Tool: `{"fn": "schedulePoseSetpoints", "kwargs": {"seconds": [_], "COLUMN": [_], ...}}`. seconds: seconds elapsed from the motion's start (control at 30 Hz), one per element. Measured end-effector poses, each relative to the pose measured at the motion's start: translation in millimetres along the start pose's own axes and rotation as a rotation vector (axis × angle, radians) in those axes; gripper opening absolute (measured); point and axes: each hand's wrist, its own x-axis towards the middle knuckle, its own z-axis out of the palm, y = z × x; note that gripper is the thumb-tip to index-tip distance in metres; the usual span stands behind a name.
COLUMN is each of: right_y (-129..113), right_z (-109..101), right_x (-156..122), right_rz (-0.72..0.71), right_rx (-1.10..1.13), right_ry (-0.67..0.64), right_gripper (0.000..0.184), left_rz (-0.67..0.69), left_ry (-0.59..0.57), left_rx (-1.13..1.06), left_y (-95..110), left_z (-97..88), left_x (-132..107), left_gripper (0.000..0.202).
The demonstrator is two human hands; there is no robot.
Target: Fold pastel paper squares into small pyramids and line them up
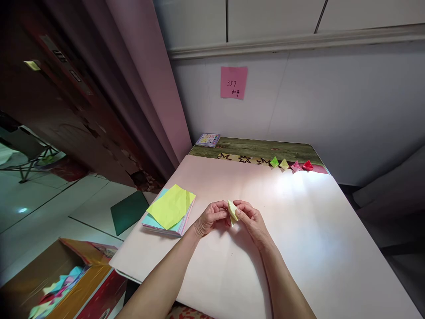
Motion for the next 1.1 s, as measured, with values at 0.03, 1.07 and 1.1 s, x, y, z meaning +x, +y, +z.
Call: {"fn": "schedulePoseSetpoints", "kwargs": {"seconds": [0.03,1.07,1.1], "right_y": [-1,0,-1], "right_z": [0,1,1], "right_x": [0,2,1], "right_rz": [0.003,0.145,0.138], "right_rx": [0.012,0.244,0.235], "right_ry": [-0.015,0.007,-0.004], "right_gripper": [0.025,0.05,0.05], "left_rz": [-0.015,-0.173,-0.152], "left_ry": [0.003,0.018,0.044], "left_rx": [0.007,-0.216,-0.237], "left_y": [-2,-15,-17], "left_z": [-1.1,16.9,16.5], "left_x": [0,2,2], "left_gripper": [0.023,0.034,0.033]}}
